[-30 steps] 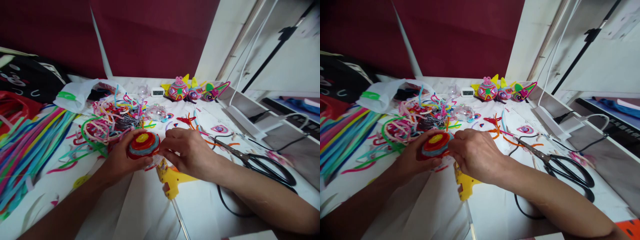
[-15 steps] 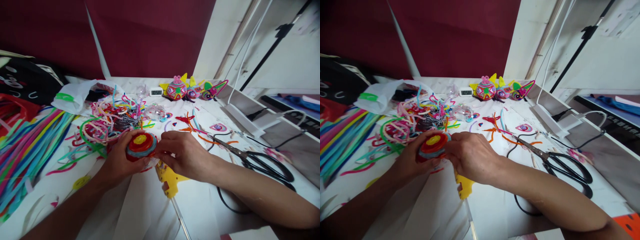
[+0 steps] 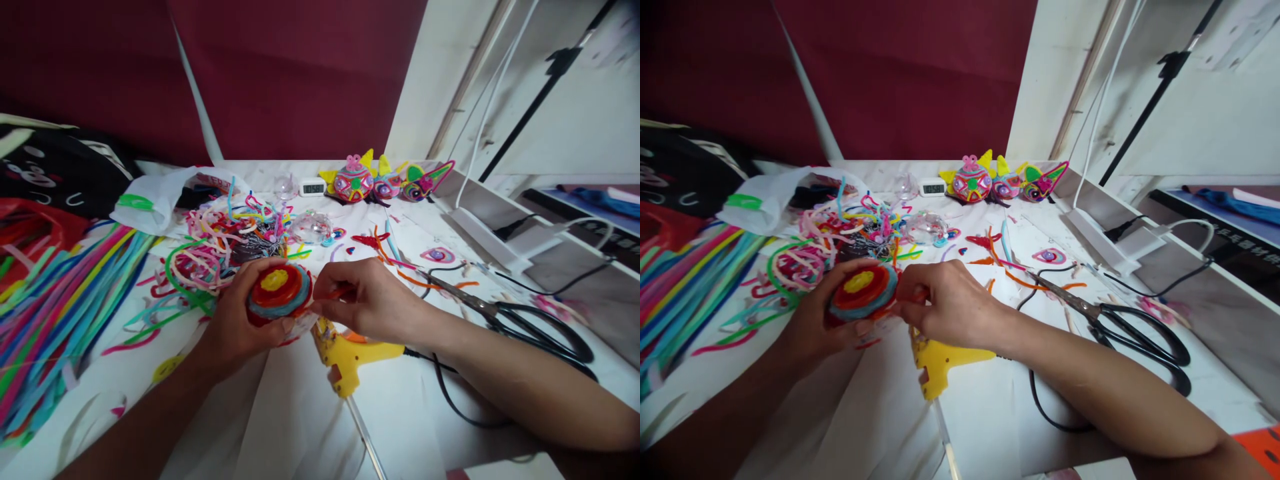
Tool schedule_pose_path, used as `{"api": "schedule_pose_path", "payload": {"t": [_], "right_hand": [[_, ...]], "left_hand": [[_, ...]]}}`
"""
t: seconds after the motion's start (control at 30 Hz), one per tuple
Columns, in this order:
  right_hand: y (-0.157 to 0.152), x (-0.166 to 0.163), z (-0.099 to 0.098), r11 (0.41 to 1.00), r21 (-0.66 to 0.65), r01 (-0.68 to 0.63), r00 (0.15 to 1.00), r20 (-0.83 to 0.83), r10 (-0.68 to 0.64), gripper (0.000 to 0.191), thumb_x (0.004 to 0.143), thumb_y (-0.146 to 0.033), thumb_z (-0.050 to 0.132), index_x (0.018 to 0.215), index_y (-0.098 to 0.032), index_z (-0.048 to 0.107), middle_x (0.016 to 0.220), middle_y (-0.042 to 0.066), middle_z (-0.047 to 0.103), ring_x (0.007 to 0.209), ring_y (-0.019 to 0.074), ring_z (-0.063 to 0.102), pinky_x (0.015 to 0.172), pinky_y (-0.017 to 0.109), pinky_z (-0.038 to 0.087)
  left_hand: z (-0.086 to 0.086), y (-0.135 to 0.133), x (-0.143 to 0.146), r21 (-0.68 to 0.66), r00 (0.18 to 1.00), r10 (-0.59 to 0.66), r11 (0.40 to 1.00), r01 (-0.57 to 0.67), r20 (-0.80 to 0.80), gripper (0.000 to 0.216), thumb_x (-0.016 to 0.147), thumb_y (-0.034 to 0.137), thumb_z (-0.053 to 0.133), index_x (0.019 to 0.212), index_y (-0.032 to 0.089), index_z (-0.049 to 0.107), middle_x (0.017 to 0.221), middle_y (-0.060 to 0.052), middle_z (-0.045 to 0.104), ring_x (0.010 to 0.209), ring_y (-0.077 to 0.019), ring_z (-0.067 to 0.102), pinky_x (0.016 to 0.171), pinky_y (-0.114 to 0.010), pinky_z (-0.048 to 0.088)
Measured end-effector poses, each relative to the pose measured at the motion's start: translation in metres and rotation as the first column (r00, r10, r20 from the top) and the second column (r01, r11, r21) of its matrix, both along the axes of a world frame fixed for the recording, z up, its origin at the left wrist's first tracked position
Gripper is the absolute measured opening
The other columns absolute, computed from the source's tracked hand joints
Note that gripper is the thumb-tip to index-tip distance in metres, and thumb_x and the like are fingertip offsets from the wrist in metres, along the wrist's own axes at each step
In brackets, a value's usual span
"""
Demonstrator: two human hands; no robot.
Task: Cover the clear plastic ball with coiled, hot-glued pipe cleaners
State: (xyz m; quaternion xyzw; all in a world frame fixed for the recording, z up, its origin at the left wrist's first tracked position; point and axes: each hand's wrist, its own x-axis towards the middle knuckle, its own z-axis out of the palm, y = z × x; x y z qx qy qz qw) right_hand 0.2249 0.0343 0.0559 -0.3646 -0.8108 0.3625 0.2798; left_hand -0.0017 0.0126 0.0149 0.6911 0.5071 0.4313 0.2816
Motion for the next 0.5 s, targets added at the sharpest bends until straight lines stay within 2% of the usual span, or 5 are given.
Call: {"api": "schedule_pose_path", "payload": {"t": [0.17, 0.5], "right_hand": [[0.0045, 0.0008, 0.001, 0.999, -0.048, 0.011, 1.0, 0.005, -0.011, 0.007, 0.085, -0.017, 0.075, 0.081, -0.016, 0.07, 0.07, -0.005, 0.065, 0.062, 0.0091, 0.054, 0.057, 0.022, 0.037], [0.0078, 0.0036, 0.0021, 0.997, 0.074, -0.039, 0.999, -0.017, 0.04, 0.004, 0.086, -0.016, 0.077, 0.084, -0.015, 0.074, 0.073, -0.004, 0.068, 0.06, 0.0075, 0.053, 0.06, 0.022, 0.038]], "left_hand": [[-0.006, 0.0002, -0.0046, 0.02, 1.0, -0.029, 0.999, 0.029, 0.006, 0.065, 0.068, 0.039, 0.078, 0.13, 0.026, 0.061, 0.129, -0.009, 0.065, 0.116, -0.0346, 0.064, 0.106, -0.049, 0.049], [-0.007, -0.0003, -0.0094, -0.041, 0.994, -0.09, 0.995, 0.092, 0.054, 0.068, 0.068, 0.039, 0.08, 0.132, 0.029, 0.06, 0.139, -0.008, 0.06, 0.126, -0.0374, 0.058, 0.114, -0.05, 0.043]]}}
